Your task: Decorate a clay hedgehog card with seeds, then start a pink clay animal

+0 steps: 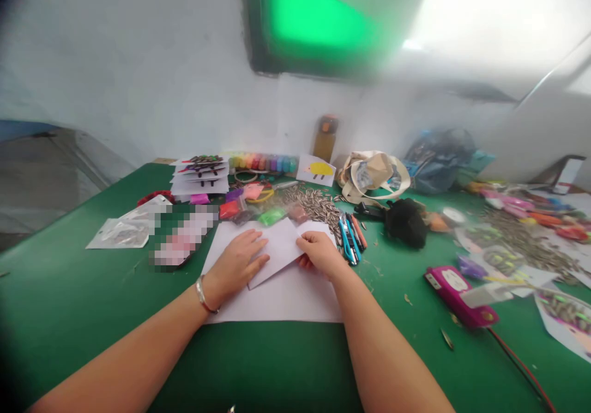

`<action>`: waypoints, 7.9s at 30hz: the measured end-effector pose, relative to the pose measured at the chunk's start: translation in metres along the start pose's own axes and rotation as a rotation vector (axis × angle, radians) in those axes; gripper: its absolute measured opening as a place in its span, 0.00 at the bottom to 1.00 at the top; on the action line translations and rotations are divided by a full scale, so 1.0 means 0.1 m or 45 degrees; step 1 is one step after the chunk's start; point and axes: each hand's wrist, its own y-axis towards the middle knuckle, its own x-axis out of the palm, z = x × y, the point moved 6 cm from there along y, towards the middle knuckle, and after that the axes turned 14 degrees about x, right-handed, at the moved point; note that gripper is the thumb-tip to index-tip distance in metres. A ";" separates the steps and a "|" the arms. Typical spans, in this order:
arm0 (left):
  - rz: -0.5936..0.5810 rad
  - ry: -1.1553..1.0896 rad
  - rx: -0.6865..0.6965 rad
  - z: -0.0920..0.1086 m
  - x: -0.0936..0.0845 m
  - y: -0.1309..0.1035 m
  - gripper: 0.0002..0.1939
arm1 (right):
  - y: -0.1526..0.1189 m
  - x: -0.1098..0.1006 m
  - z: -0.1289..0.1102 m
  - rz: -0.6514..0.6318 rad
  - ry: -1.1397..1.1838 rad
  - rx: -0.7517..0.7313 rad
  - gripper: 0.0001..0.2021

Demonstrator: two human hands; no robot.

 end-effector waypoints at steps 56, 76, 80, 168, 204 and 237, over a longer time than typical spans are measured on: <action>-0.265 -0.078 0.068 0.00 0.06 -0.02 0.24 | 0.03 -0.02 -0.03 0.069 -0.840 0.173 0.08; -0.346 -0.071 0.121 0.20 0.27 0.08 0.22 | -0.21 -0.97 -0.28 0.981 -1.035 0.074 0.10; -0.334 -0.034 0.127 0.19 0.25 0.10 0.20 | -0.21 -1.11 -0.19 1.029 -1.196 0.241 0.11; -0.324 -0.151 0.048 0.02 0.29 0.05 0.22 | -0.50 -0.48 0.15 0.840 -1.242 -0.405 0.18; -0.347 -0.178 0.041 0.02 0.30 0.06 0.22 | -0.45 -0.29 0.07 0.763 -1.167 -0.492 0.21; -0.166 -0.382 -0.099 -0.06 0.25 0.08 0.37 | -0.63 -0.31 0.07 0.590 -1.372 -0.657 0.21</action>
